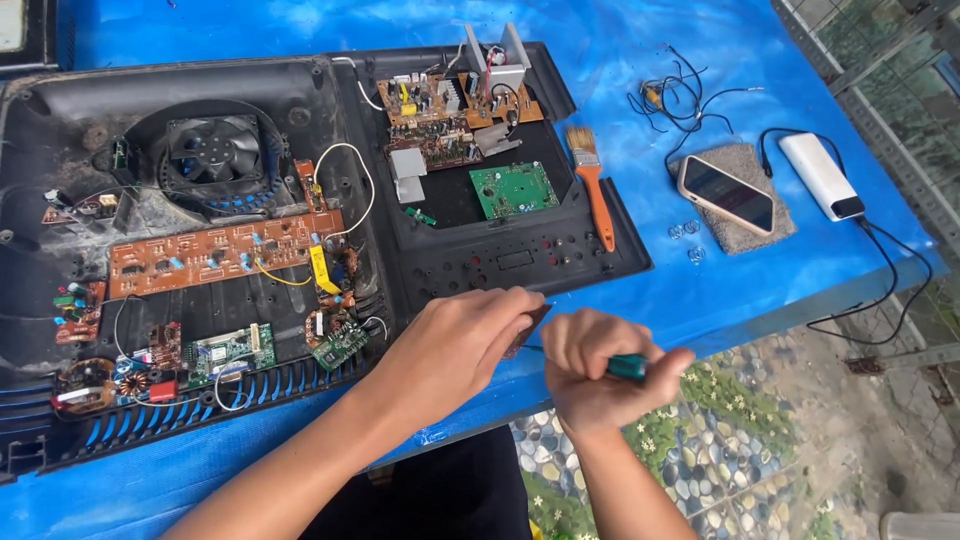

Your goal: Inspecting and repairing the internal circuit board of an induction cooker using a screwdriver.

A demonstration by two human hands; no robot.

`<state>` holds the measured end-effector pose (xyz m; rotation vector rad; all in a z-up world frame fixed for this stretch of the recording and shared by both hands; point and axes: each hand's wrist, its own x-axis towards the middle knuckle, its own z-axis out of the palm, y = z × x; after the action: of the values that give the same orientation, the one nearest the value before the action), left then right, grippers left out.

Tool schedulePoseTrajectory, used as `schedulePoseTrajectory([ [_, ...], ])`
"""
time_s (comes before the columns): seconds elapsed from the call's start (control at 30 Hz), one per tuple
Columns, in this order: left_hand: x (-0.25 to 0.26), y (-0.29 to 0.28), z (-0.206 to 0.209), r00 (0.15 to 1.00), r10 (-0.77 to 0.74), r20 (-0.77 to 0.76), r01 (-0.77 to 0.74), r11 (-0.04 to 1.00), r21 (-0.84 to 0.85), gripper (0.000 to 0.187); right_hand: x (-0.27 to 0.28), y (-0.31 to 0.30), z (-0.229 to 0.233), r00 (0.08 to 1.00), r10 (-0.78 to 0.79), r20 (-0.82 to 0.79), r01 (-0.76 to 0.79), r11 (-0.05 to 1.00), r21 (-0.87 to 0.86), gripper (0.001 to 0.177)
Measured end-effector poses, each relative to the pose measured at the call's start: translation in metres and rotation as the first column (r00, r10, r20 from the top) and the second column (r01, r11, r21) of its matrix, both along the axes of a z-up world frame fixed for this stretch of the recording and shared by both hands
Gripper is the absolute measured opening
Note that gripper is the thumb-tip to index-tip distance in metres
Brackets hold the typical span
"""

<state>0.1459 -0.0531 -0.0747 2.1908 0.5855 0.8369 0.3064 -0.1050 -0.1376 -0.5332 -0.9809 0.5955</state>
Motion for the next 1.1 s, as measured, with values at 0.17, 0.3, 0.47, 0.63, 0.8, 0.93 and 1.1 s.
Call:
schedulePoseTrajectory([
  [0.17,-0.001,-0.001,0.002,1.000,-0.001,-0.007,0.001,1.000,0.020,0.010,-0.001,-0.001,0.008,1.000,-0.008,0.015,0.008,1.000,-0.007,0.071],
  [0.3,0.001,0.000,-0.003,1.000,-0.006,0.001,0.006,0.999,0.036,0.011,-0.003,0.004,-0.006,0.999,0.036,0.004,-0.036,0.999,-0.025,0.073],
  [0.47,0.000,0.002,-0.005,1.000,-0.017,-0.011,0.017,1.000,0.015,0.013,-0.008,0.006,-0.006,0.997,0.069,-0.032,-0.069,0.997,-0.027,0.073],
  [0.63,0.000,0.001,-0.005,1.000,-0.014,-0.024,0.014,1.000,0.005,0.015,-0.006,0.005,-0.004,0.999,0.026,-0.032,-0.027,0.999,-0.017,0.073],
  [0.8,0.000,0.000,-0.006,1.000,-0.013,-0.024,0.014,0.999,0.035,0.015,-0.001,0.007,-0.004,1.000,0.014,-0.021,-0.015,1.000,-0.013,0.073],
  [0.93,0.001,0.001,-0.005,1.000,-0.011,-0.018,0.012,0.999,0.045,0.015,-0.005,0.009,-0.005,0.999,0.043,0.017,-0.043,0.999,0.007,0.073],
  [1.1,0.000,0.001,-0.004,1.000,-0.002,-0.020,0.003,1.000,0.028,0.016,-0.004,0.009,-0.002,0.998,0.011,0.061,-0.013,0.999,0.034,0.071],
])
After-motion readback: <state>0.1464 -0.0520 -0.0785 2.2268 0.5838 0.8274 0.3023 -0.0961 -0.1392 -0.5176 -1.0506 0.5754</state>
